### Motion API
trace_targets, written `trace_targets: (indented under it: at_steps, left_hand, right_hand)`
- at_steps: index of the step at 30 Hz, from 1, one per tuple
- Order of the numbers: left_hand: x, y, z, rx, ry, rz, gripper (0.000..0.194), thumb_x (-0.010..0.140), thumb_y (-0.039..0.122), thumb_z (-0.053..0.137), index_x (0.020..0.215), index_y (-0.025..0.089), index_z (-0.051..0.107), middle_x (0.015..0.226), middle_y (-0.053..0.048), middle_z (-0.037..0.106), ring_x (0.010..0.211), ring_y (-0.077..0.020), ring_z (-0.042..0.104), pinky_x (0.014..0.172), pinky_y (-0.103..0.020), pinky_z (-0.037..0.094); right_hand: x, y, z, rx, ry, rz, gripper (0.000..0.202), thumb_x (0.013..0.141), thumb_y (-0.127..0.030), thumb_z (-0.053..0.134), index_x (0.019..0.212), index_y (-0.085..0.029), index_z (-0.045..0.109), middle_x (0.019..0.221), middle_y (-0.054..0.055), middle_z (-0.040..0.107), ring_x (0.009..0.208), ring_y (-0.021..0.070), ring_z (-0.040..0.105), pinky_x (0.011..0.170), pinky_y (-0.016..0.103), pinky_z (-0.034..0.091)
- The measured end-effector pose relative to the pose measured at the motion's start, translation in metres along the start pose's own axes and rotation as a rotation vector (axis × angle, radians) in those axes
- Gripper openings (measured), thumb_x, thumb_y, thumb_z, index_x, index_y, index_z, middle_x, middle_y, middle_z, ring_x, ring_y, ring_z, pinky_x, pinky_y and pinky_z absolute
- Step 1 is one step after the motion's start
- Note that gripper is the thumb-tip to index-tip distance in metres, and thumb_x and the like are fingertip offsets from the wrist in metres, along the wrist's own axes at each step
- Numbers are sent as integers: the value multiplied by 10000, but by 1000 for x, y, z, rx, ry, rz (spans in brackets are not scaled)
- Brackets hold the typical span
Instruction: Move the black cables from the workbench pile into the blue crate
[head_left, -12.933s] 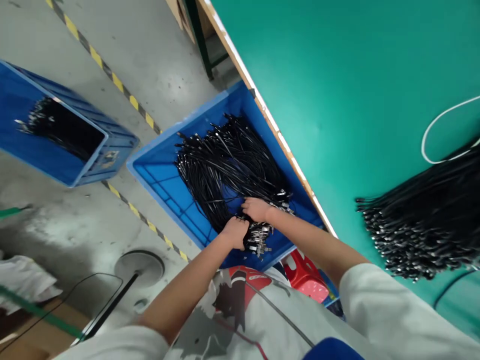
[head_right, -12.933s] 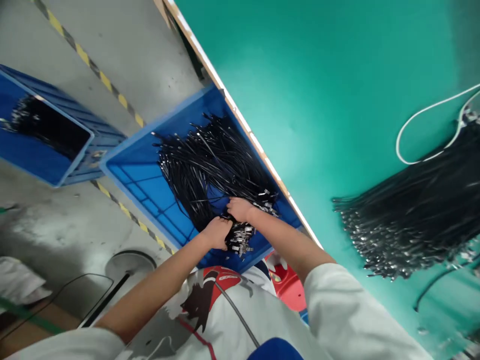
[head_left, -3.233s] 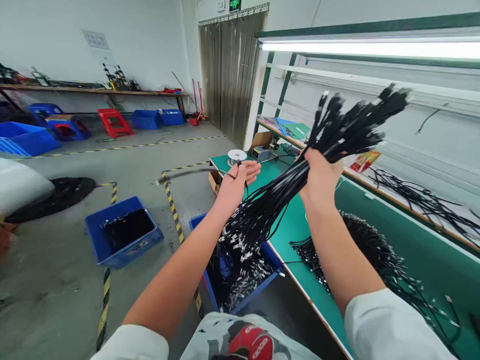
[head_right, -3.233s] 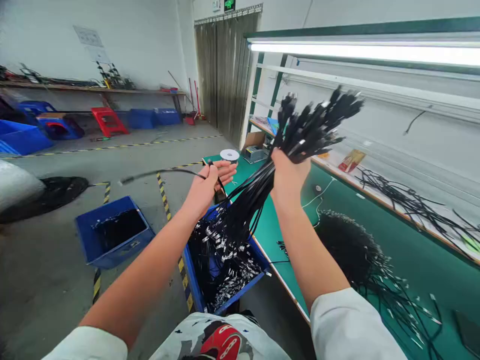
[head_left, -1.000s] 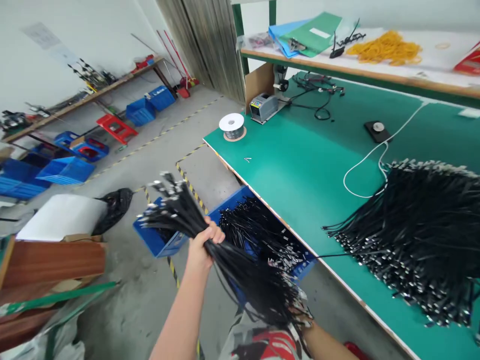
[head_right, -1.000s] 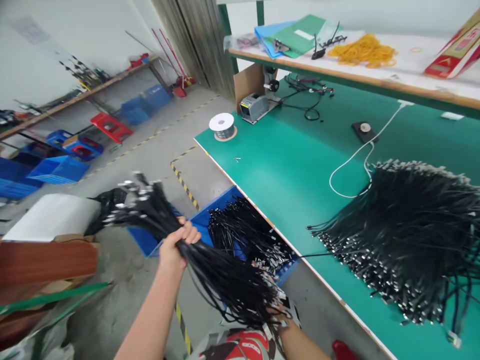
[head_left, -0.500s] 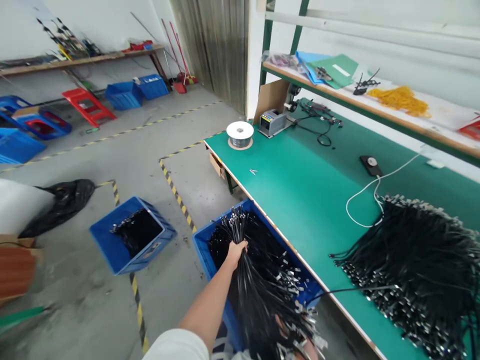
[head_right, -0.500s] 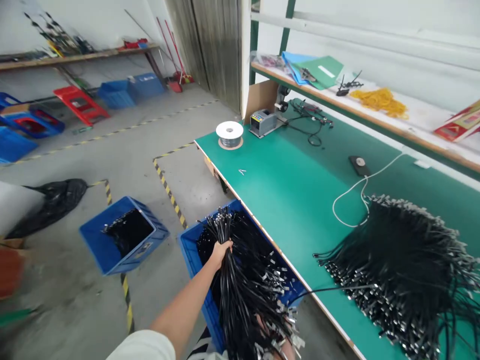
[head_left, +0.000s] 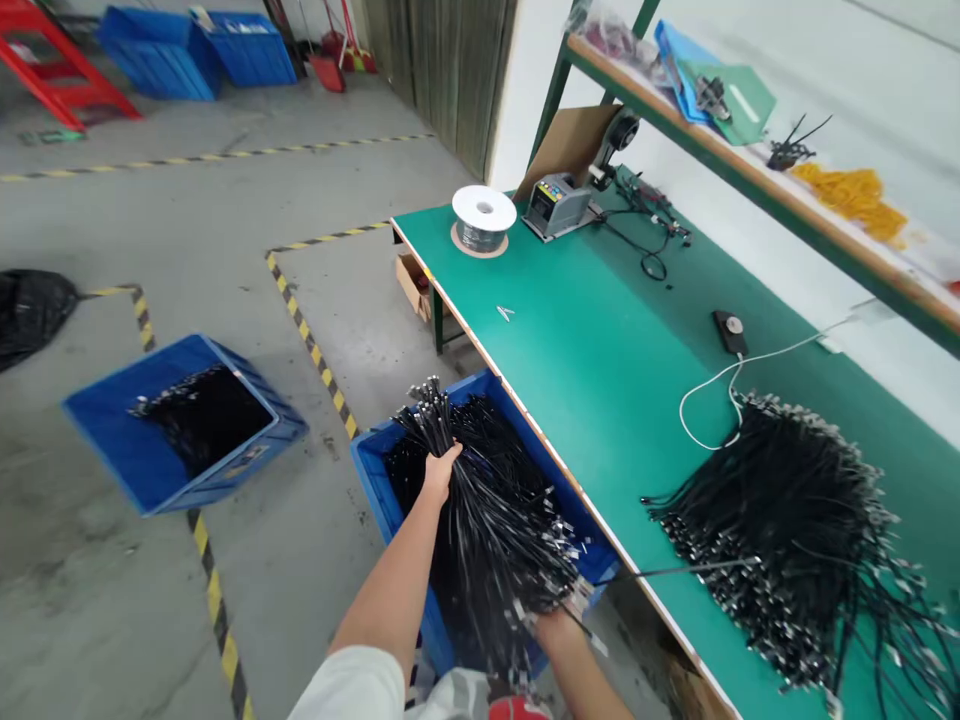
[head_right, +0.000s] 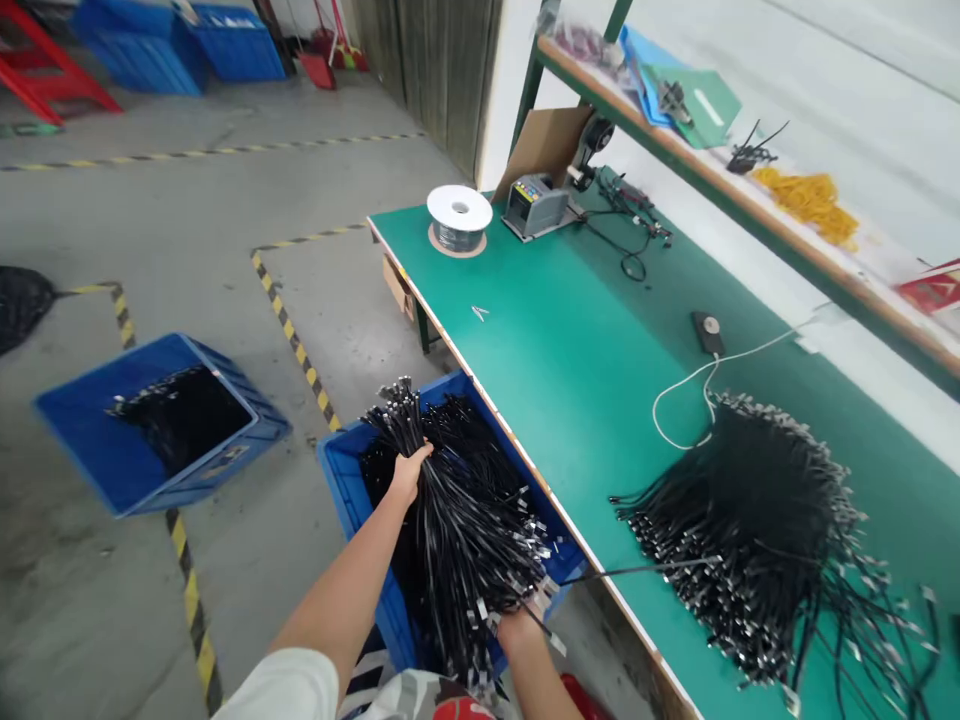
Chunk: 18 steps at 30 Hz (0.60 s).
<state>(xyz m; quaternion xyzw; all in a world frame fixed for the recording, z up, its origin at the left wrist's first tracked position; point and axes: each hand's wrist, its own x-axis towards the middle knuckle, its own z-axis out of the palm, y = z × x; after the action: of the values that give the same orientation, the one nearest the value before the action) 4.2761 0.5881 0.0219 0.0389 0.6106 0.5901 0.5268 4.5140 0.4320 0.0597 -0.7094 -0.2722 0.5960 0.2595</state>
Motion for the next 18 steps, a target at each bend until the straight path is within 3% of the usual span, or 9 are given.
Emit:
trace_targets:
  at_steps: [3, 6, 8, 10, 14, 18]
  left_hand:
    - [10, -8, -6, -18, 32, -40, 408, 437, 262, 858, 809, 148, 736, 764, -38, 706, 717, -190, 645, 725, -335, 507]
    - [17, -18, -4, -55, 38, -41, 403, 447, 250, 851, 822, 150, 746, 808, -43, 722, 752, -190, 660, 758, -329, 525]
    - [22, -24, 2, -85, 41, -32, 377, 476, 259, 832, 829, 163, 741, 834, -38, 733, 786, -193, 676, 776, -321, 539]
    - [29, -30, 8, -103, 47, -21, 344, 509, 267, 811, 829, 175, 730, 858, -38, 748, 826, -206, 696, 793, -320, 555]
    - [45, -41, 10, -41, 62, -21, 318, 541, 267, 823, 829, 169, 732, 864, -66, 769, 841, -239, 729, 808, -350, 585]
    - [47, -50, -6, 156, 154, -31, 363, 618, 289, 860, 929, 148, 738, 894, -115, 784, 889, -292, 755, 866, -405, 595]
  right_hand:
    - [-5, 21, 0, 127, 100, 153, 530, 810, -747, 371, 886, -317, 671, 964, 63, 762, 1064, 358, 729, 988, 607, 559]
    - [-25, 54, -7, 220, 277, 288, 499, 714, -733, 484, 930, -300, 604, 1057, 88, 749, 1126, 349, 715, 992, 539, 567]
    - [-38, 71, -11, 155, 376, 235, 539, 646, -665, 626, 1048, -310, 583, 1180, 101, 717, 1223, 365, 663, 1005, 526, 558]
    - [-43, 73, -13, 23, 390, 61, 580, 650, -602, 662, 1144, -315, 563, 1298, 108, 665, 1316, 376, 591, 1066, 531, 519]
    - [-21, 39, -6, -258, 242, -254, 495, 764, -471, 616, 1219, -287, 555, 1372, 121, 609, 1374, 359, 515, 1215, 527, 372]
    - [32, -13, 17, -585, 118, -518, 380, 835, -305, 559, 1208, -239, 590, 1306, 155, 633, 1324, 351, 540, 1206, 524, 380]
